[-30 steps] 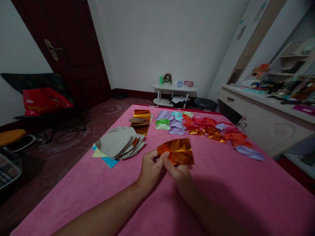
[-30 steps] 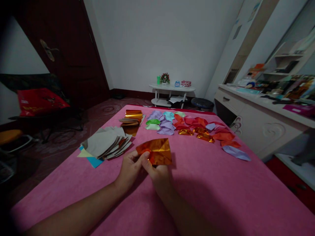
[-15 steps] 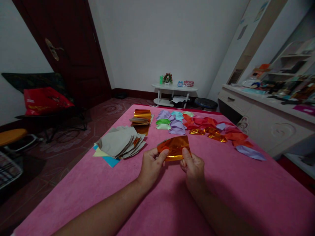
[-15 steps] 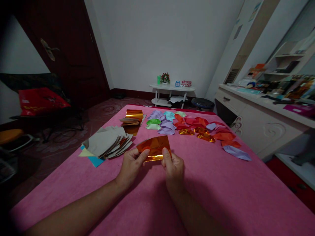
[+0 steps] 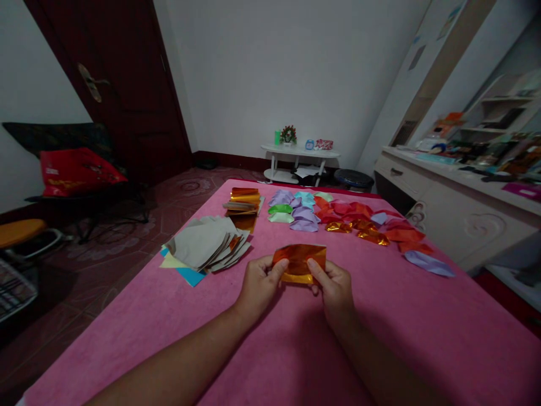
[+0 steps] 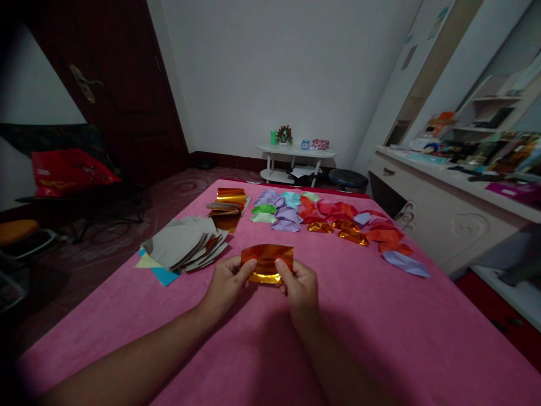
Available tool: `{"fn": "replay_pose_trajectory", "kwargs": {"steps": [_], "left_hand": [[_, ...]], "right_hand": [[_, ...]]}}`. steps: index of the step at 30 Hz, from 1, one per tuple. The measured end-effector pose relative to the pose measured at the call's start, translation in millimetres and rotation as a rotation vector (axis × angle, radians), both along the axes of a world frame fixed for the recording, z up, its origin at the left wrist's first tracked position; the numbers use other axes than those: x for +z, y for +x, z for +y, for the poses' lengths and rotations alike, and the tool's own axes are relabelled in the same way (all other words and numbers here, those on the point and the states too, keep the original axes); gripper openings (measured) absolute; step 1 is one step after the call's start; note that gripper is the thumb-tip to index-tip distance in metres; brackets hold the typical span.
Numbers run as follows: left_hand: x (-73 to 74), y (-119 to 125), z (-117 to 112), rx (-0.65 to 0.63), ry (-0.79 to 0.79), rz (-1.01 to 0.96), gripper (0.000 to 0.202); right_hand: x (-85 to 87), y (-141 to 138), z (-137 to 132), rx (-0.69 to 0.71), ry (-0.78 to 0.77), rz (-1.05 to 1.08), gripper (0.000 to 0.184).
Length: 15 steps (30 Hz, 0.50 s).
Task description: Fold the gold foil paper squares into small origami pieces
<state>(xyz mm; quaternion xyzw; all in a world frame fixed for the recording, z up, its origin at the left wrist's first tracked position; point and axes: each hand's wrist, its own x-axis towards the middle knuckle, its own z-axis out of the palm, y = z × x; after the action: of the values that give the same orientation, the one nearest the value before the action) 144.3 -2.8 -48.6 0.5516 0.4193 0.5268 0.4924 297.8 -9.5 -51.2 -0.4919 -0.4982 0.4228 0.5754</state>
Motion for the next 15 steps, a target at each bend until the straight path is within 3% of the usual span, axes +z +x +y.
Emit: {"fn": "replay_pose_trajectory", "kwargs": {"steps": [9, 12, 15], "left_hand": [[3.7, -10, 9, 0.132, 0.047, 0.105, 0.040], [7.5, -12, 9, 0.187, 0.051, 0.043, 0.036], [10.0, -13, 8, 0.138, 0.042, -0.044, 0.028]], "right_hand": [[-0.7, 4, 0, 0.030, -0.003, 0.049, 0.043], [-0.8, 4, -2, 0.000, -0.012, 0.047, 0.043], [1.1, 2, -5, 0.036, -0.029, 0.003, 0.042]]}}
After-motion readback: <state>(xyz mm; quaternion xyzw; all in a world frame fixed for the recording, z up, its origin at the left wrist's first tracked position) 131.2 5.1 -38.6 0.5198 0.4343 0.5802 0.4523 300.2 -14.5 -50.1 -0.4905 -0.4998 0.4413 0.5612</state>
